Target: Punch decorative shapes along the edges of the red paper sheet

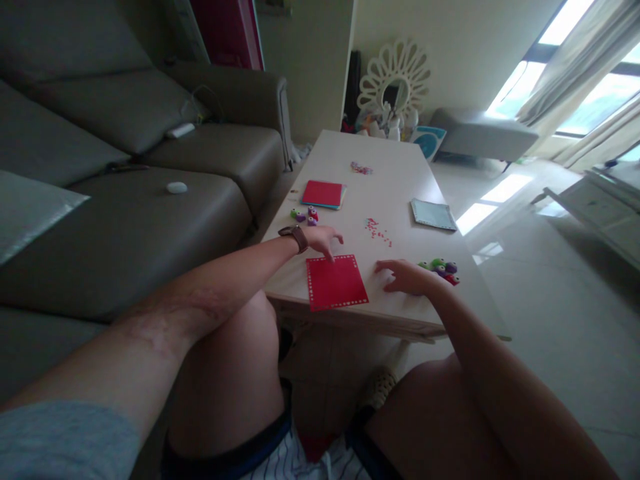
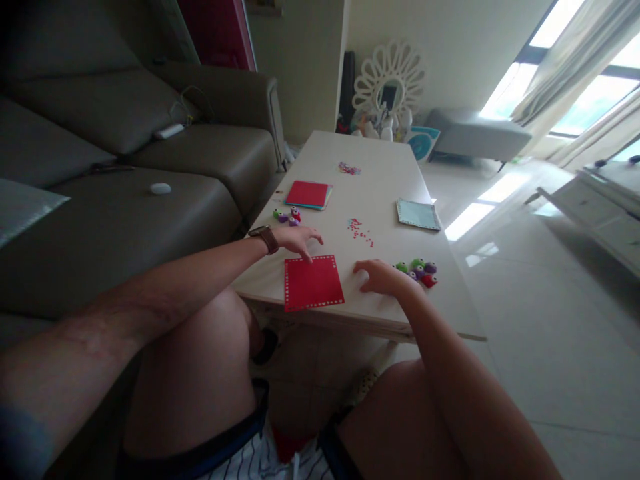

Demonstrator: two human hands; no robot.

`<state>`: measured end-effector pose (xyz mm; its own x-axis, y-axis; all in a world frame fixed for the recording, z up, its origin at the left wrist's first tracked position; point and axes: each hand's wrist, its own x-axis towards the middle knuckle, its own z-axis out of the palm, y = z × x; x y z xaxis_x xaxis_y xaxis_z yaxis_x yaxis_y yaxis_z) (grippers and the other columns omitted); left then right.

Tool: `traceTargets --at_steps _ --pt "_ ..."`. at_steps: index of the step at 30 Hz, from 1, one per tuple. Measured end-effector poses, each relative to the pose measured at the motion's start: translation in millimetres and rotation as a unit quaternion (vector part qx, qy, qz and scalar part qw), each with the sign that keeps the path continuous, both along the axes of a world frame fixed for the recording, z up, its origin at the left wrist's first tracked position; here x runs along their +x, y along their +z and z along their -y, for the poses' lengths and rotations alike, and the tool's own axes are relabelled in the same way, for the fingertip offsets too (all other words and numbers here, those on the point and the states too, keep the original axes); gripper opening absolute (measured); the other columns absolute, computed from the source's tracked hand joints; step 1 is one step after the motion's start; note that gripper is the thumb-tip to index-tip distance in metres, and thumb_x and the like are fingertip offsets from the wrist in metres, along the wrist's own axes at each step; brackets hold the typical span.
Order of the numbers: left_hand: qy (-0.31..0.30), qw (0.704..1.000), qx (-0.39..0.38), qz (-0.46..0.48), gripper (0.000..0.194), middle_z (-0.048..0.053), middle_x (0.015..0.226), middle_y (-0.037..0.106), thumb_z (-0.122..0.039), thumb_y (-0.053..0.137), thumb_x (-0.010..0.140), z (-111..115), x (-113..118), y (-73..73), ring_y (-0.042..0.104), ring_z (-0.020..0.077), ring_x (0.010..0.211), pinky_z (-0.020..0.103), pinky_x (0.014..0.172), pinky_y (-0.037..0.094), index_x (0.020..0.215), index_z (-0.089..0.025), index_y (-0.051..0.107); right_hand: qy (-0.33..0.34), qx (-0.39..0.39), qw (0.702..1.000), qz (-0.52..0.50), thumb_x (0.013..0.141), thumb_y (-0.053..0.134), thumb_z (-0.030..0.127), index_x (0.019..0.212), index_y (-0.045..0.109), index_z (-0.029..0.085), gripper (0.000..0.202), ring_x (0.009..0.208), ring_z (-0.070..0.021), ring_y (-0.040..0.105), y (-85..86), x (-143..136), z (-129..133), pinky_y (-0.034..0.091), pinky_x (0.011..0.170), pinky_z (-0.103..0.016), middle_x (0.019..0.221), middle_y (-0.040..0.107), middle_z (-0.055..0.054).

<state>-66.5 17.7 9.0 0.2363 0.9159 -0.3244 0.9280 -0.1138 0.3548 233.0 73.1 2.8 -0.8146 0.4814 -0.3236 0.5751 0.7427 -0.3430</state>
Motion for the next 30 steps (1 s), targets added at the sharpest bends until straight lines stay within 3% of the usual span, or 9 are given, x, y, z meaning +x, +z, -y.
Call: traceTargets --at_steps 4,7,11,17,30 --pt "-0.021 0.999 -0.043 -0.006 0.096 0.011 0.151 0.053 -0.043 0.085 0.054 1 6 -1.9 0.051 0.0318 0.128 0.036 0.107 0.040 0.144 -0.024 0.056 0.008 0.005 1.000 -0.001 0.074 0.071 0.015 0.127 0.068 0.018 0.053 0.107 -0.0281 0.068 -2.1 0 -1 0.052 0.100 -0.037 0.123 0.072 -0.013" --pt "-0.018 0.998 -0.063 0.010 0.098 0.007 0.149 0.055 -0.042 0.087 0.051 4 8 -2.2 0.047 0.0334 0.130 0.039 0.109 0.038 0.143 -0.028 0.056 0.005 0.012 1.000 0.001 0.074 0.073 0.017 0.128 0.068 0.020 0.055 0.108 -0.0287 0.068 -4.1 0 -1 0.052 0.101 -0.038 0.126 0.071 -0.012" --pt "-0.006 0.998 -0.058 0.021 0.093 0.005 0.135 0.063 -0.037 0.088 0.050 6 11 -0.9 0.046 0.0305 0.124 0.039 0.106 0.039 0.138 -0.030 0.060 -0.001 0.012 1.000 0.006 0.074 0.072 0.018 0.128 0.067 0.024 0.054 0.109 -0.0298 0.068 -2.8 0 0 0.052 0.102 -0.040 0.125 0.072 -0.010" --pt "0.009 0.998 -0.048 0.037 0.079 0.004 0.111 0.068 -0.026 0.089 0.050 6 16 1.9 0.050 0.0245 0.106 0.031 0.095 0.042 0.126 -0.025 0.068 0.006 0.001 1.000 -0.003 0.075 0.070 0.014 0.126 0.068 0.019 0.052 0.106 -0.0298 0.068 3.6 -2 6 0.052 0.097 -0.036 0.121 0.073 -0.013" --pt "0.021 0.997 -0.042 0.064 0.065 0.001 0.102 0.068 -0.016 0.082 0.053 8 18 5.5 0.050 0.0203 0.097 0.026 0.085 0.042 0.117 -0.023 0.071 0.020 0.023 1.000 0.003 0.076 0.071 0.016 0.125 0.067 0.023 0.049 0.109 -0.0287 0.068 -0.5 -2 3 0.052 0.101 -0.040 0.122 0.073 -0.010"
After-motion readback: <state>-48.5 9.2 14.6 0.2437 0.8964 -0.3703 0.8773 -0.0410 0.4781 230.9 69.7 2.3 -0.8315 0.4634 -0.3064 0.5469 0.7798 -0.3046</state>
